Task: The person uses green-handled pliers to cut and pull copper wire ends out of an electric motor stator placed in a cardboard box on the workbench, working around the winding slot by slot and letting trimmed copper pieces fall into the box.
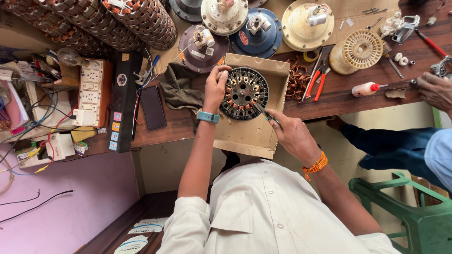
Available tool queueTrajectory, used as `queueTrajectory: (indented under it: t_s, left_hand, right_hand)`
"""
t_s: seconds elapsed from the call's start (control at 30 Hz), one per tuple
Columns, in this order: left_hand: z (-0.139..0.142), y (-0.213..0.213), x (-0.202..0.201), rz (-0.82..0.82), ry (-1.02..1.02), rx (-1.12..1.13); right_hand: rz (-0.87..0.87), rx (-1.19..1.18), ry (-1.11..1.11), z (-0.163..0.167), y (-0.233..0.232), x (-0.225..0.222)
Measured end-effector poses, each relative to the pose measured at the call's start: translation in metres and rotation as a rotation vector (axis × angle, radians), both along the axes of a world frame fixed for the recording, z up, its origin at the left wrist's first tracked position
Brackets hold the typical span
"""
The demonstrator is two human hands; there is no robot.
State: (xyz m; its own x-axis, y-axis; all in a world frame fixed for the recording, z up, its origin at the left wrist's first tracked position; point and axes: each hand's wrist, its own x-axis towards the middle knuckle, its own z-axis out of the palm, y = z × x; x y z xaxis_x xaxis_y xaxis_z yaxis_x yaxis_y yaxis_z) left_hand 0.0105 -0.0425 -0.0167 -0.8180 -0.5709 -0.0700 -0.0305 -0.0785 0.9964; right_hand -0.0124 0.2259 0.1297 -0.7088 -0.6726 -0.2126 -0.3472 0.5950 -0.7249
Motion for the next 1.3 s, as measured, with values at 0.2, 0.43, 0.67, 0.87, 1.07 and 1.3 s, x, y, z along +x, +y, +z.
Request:
queueTrajectory:
  t_s: [0.2,0.43,0.67,0.87,1.07,1.3]
  left_hand:
    - [-0.004,-0.004,-0.004,-0.085,0.08,0.084]
    - [0.0,-0.005,-0.004,-0.06,0.057,0.11]
    - [0.006,-0.002,-0.004,-0.056,0.069,0.107]
    - [0.014,-0.002,-0.006,-0.062,0.017,0.078]
    - [0.012,-0.002,-0.008,-0.05,0.056,0.019]
    - [0.008,0.0,-0.011,-0.021,0.046,-0.006]
  right_hand:
    - [0.024,-0.163,0.019,-0.024,0.0,-0.001]
    - [-0.008,-0.126,0.048,-0.042,0.004,-0.006]
    - [0.158,0.042,0.09,-0.062,0.005,-0.019]
    - [0.062,0.022,0.026,-0.087,0.009,-0.014]
    - [0.112,-0.144,0.335,-0.132,0.012,-0.015]
    - [0.084,-0.255,0.452,-0.165,0.002,-0.023]
